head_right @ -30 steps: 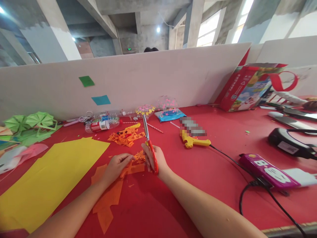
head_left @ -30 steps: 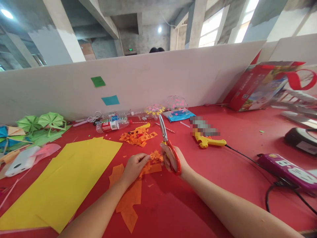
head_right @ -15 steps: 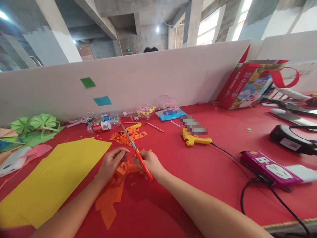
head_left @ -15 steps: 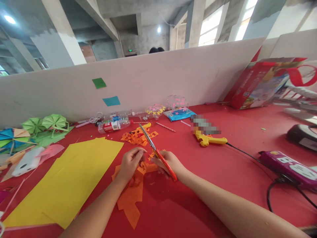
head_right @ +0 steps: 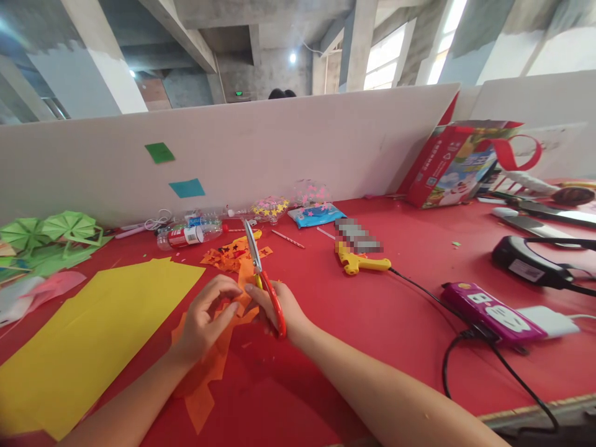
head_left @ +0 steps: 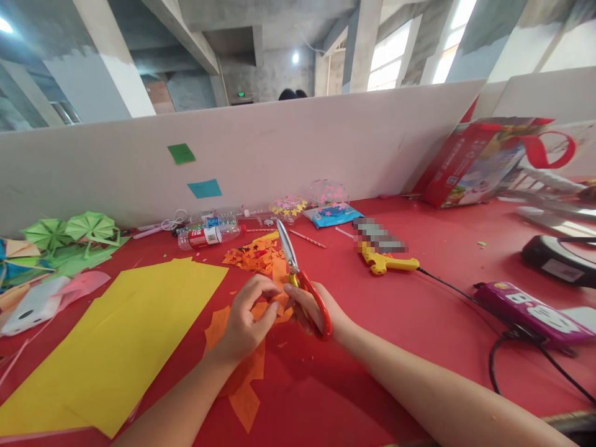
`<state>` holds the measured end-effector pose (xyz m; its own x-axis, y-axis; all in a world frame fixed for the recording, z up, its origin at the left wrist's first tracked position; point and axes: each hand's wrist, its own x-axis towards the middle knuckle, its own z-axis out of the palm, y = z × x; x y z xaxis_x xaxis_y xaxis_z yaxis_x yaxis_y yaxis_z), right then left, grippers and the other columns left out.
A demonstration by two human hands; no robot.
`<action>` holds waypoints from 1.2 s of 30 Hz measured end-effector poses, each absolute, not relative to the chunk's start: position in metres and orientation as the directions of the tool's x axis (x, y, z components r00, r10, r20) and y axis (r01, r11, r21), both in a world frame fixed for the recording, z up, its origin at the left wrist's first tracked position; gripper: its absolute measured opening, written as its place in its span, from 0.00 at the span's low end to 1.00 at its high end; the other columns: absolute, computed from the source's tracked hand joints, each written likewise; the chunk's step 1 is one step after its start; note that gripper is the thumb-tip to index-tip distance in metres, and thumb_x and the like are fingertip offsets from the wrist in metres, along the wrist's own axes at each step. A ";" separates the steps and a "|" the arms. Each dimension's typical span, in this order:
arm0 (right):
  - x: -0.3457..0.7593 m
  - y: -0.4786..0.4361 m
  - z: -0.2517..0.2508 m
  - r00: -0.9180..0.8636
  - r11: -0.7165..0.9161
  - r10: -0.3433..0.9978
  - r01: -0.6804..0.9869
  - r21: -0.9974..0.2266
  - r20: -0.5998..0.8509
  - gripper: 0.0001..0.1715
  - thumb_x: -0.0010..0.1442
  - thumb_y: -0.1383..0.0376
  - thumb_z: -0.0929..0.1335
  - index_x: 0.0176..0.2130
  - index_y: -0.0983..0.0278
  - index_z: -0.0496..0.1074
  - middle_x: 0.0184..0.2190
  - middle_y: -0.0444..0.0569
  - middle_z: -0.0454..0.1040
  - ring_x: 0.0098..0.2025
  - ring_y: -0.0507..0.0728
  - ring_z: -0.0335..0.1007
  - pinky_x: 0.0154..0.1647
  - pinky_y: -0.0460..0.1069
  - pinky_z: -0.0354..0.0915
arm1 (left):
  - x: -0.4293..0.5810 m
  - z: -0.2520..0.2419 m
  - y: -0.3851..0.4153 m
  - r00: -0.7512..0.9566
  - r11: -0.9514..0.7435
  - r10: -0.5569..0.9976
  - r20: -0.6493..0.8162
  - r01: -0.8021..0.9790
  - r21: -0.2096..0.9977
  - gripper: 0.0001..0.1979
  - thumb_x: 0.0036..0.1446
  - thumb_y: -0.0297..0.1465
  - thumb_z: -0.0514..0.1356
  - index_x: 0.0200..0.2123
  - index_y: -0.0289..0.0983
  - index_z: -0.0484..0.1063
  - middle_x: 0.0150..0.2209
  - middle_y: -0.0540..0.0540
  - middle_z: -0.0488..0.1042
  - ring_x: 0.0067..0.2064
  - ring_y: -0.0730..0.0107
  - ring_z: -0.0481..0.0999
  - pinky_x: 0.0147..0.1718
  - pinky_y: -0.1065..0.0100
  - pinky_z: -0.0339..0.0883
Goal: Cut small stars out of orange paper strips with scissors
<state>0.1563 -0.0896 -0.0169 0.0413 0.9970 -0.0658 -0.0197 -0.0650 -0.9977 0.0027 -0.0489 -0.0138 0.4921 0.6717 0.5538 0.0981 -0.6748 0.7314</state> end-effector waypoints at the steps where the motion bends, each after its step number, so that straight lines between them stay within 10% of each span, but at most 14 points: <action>1: 0.157 -0.089 -0.017 0.061 -0.059 0.996 -0.028 -0.998 -0.060 0.24 0.54 0.48 0.65 0.20 0.62 0.65 0.04 0.35 0.56 0.09 0.47 0.52 0.19 0.44 0.60 | 0.002 -0.014 -0.049 0.500 -0.640 0.687 0.527 0.075 0.764 0.04 0.56 0.26 0.55 0.33 0.39 0.69 0.33 0.47 0.67 0.36 0.68 0.68 0.36 0.68 0.64; 15: 0.158 -0.091 -0.013 0.065 -0.076 0.995 -0.001 -0.997 -0.076 0.10 0.51 0.61 0.66 0.22 0.63 0.64 0.12 0.39 0.69 0.09 0.46 0.53 0.10 0.42 0.51 | 0.000 -0.015 -0.037 0.375 -0.166 0.906 0.197 -0.113 0.980 0.06 0.51 0.32 0.57 0.32 0.37 0.70 0.30 0.50 0.68 0.29 0.73 0.64 0.31 0.71 0.59; 36: 0.160 -0.094 -0.011 0.102 -0.037 0.994 0.060 -0.998 -0.030 0.16 0.52 0.55 0.66 0.22 0.61 0.59 0.13 0.38 0.66 0.11 0.47 0.54 0.13 0.43 0.51 | 0.007 -0.015 -0.040 0.722 0.030 0.690 -0.052 0.043 0.999 0.12 0.57 0.39 0.57 0.28 0.35 0.68 0.24 0.49 0.73 0.22 0.72 0.72 0.25 0.69 0.65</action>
